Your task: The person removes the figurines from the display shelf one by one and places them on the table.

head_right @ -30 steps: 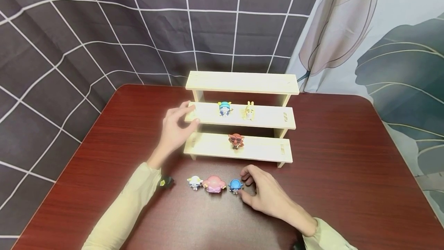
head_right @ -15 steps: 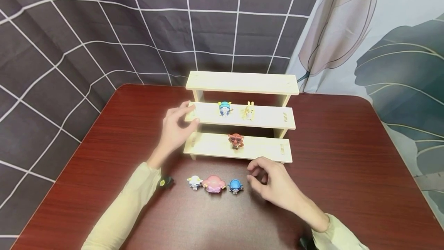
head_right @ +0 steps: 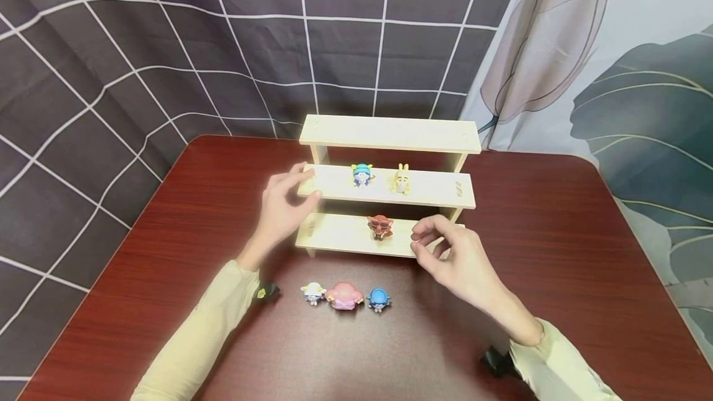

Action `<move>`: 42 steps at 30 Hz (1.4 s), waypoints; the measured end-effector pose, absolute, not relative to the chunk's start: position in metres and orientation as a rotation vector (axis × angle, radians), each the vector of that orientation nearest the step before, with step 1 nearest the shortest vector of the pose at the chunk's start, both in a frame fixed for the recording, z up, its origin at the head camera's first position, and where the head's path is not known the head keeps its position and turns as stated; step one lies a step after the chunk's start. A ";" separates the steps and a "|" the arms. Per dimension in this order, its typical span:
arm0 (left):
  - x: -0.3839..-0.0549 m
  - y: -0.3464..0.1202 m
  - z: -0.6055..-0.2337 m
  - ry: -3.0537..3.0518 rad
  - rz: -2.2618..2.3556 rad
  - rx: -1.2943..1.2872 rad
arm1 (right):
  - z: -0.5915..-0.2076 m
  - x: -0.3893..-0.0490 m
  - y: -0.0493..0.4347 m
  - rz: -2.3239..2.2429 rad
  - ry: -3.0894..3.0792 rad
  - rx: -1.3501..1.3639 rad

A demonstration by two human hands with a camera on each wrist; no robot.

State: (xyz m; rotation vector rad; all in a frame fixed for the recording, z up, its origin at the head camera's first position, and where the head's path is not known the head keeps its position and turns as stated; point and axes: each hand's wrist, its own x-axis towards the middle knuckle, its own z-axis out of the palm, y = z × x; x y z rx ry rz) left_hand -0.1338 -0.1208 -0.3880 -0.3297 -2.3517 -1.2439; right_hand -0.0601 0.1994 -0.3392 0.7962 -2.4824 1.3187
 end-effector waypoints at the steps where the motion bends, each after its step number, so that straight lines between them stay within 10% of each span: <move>1: -0.134 -0.121 -0.388 -2.353 -1.244 -0.327 | -0.337 -0.062 0.199 1.313 -2.477 0.781; 42: -0.132 -0.121 -0.387 -2.381 -1.229 -0.316 | -0.326 -0.126 0.196 1.300 -2.450 0.617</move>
